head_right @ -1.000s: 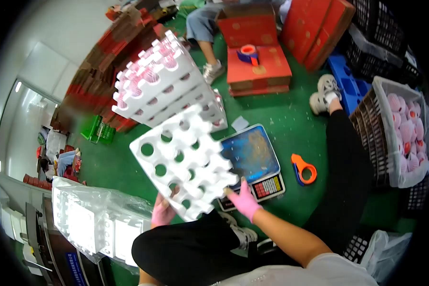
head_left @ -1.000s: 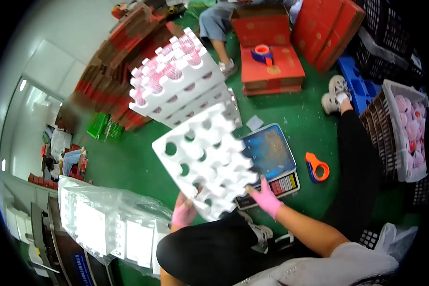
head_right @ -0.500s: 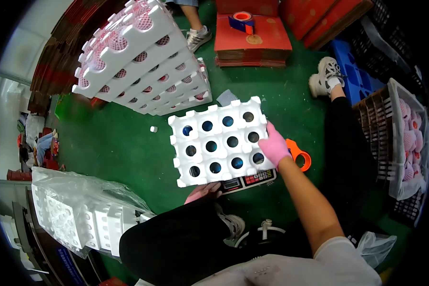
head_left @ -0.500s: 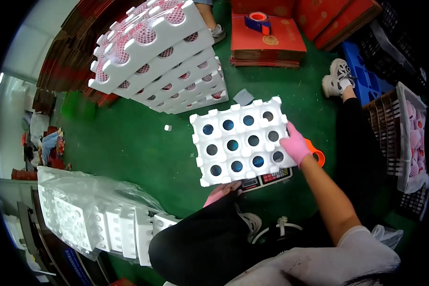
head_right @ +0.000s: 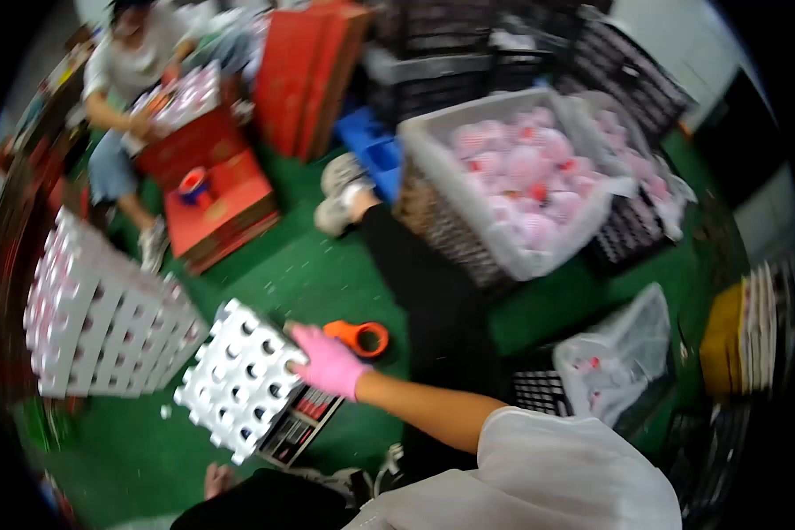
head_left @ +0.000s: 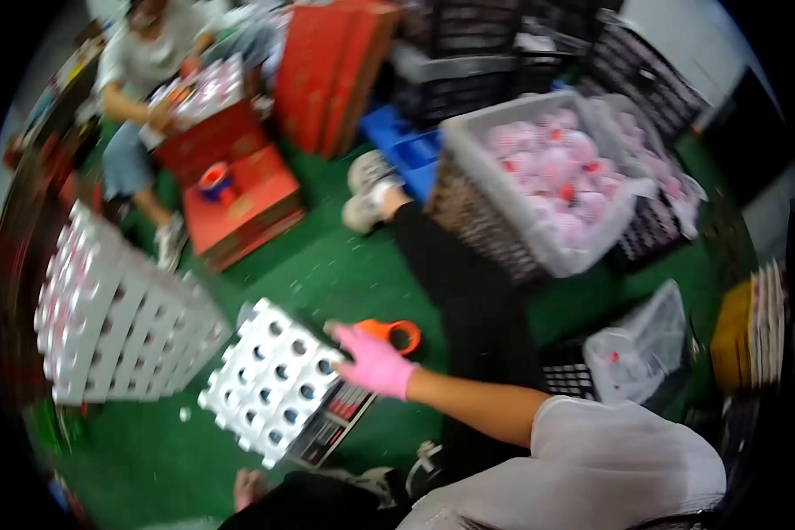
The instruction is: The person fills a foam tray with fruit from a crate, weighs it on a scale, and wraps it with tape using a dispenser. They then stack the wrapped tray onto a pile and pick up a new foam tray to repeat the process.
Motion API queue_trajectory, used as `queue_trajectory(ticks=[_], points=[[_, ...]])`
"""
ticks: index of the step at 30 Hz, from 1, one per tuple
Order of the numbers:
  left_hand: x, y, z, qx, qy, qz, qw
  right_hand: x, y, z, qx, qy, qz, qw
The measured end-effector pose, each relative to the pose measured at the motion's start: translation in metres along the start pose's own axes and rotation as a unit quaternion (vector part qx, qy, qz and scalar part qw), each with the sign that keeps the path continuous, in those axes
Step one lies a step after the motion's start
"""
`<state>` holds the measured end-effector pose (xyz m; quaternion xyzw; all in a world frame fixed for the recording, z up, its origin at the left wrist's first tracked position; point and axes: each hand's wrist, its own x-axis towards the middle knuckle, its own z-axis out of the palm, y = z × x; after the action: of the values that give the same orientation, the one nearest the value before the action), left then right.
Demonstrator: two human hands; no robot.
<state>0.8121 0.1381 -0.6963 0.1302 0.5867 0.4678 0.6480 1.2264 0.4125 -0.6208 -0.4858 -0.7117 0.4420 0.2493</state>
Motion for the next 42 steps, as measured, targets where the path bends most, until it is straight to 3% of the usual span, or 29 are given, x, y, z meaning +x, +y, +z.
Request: queue_trajectory(ticks=[2, 3, 4, 6, 7, 9, 11, 13, 16, 17, 19, 20, 21, 24, 25, 26, 27, 29, 30, 31, 33, 35, 38, 40, 41, 42], points=[[0.024, 0.03, -0.093, -0.035, -0.132, 0.139, 0.981, -0.055, -0.019, -0.054, 0.045, -0.009, -0.005, 0.999], [-0.021, 0.085, 0.003, 0.014, 0.052, 0.161, 0.985, -0.09, -0.02, -0.08, 0.046, 0.007, -0.025, 0.999], [-0.069, 0.143, 0.108, 0.064, 0.235, 0.15, 0.958, -0.121, -0.02, -0.11, 0.005, 0.031, -0.035, 0.999], [-0.084, 0.201, 0.131, 0.157, 0.112, 0.237, 0.952, -0.174, -0.011, -0.165, -0.08, 0.144, -0.088, 0.982], [-0.094, 0.225, 0.164, 0.203, 0.098, 0.278, 0.934, -0.195, -0.004, -0.192, -0.174, 0.236, -0.123, 0.948], [-0.069, 0.263, 0.174, 0.244, 0.018, 0.313, 0.918, -0.221, -0.003, -0.25, -0.278, 0.371, -0.1, 0.881], [-0.056, 0.289, 0.229, 0.302, -0.09, 0.304, 0.899, -0.226, -0.009, -0.294, -0.379, 0.377, -0.056, 0.843], [-0.078, 0.288, 0.316, 0.407, -0.105, 0.28, 0.863, -0.209, -0.007, -0.322, -0.477, 0.298, -0.062, 0.824], [-0.092, 0.261, 0.371, 0.439, -0.232, 0.197, 0.845, -0.153, 0.039, -0.357, -0.49, 0.122, -0.063, 0.861], [-0.103, 0.252, 0.384, 0.474, -0.268, 0.183, 0.819, -0.142, 0.049, -0.364, -0.518, 0.119, -0.126, 0.837], [-0.133, 0.234, 0.4, 0.513, -0.298, 0.127, 0.795, -0.13, 0.057, -0.363, -0.54, 0.109, -0.154, 0.82], [-0.146, 0.222, 0.408, 0.496, -0.286, 0.081, 0.816, -0.127, 0.053, -0.355, -0.552, 0.108, -0.13, 0.816], [-0.145, 0.213, 0.402, 0.525, -0.327, 0.147, 0.772, -0.123, 0.043, -0.345, -0.568, 0.122, -0.118, 0.805], [-0.121, 0.182, 0.4, 0.463, -0.294, 0.085, 0.832, -0.093, 0.03, -0.301, -0.475, 0.155, -0.095, 0.861], [-0.1, 0.169, 0.39, 0.454, -0.301, 0.11, 0.831, -0.078, 0.025, -0.287, -0.459, 0.164, -0.092, 0.868], [-0.102, 0.173, 0.403, 0.47, -0.282, 0.081, 0.832, -0.069, -0.002, -0.285, -0.455, 0.095, -0.038, 0.885], [-0.104, 0.181, 0.414, 0.487, -0.262, 0.053, 0.831, -0.062, -0.019, -0.291, -0.458, 0.035, -0.05, 0.887], [-0.098, 0.187, 0.39, 0.433, -0.253, 0.077, 0.861, -0.046, -0.019, -0.318, -0.321, 0.013, -0.119, 0.939], [-0.102, 0.194, 0.379, 0.407, -0.21, 0.073, 0.886, -0.029, -0.021, -0.348, -0.325, 0.048, -0.078, 0.941], [-0.103, 0.197, 0.366, 0.376, -0.166, 0.069, 0.909, -0.011, -0.02, -0.381, -0.331, 0.08, -0.038, 0.939], [-0.097, 0.193, 0.352, 0.331, -0.09, 0.151, 0.927, 0.007, 0.015, -0.425, -0.508, 0.068, -0.037, 0.858], [-0.086, 0.173, 0.343, 0.184, -0.021, 0.214, 0.959, 0.022, 0.068, -0.432, -0.551, -0.095, 0.034, 0.828], [-0.095, 0.141, 0.375, 0.056, 0.041, 0.242, 0.968, 0.025, 0.05, -0.43, -0.557, -0.094, 0.042, 0.824], [-0.092, 0.111, 0.395, -0.008, 0.059, 0.241, 0.969, 0.008, 0.025, -0.408, -0.386, 0.079, -0.046, 0.918], [-0.087, 0.096, 0.409, -0.03, 0.077, 0.23, 0.97, -0.001, 0.008, -0.397, -0.286, 0.16, -0.092, 0.94], [-0.079, 0.084, 0.419, -0.01, -0.012, 0.244, 0.97, -0.01, -0.014, -0.38, -0.129, 0.121, -0.09, 0.98]])
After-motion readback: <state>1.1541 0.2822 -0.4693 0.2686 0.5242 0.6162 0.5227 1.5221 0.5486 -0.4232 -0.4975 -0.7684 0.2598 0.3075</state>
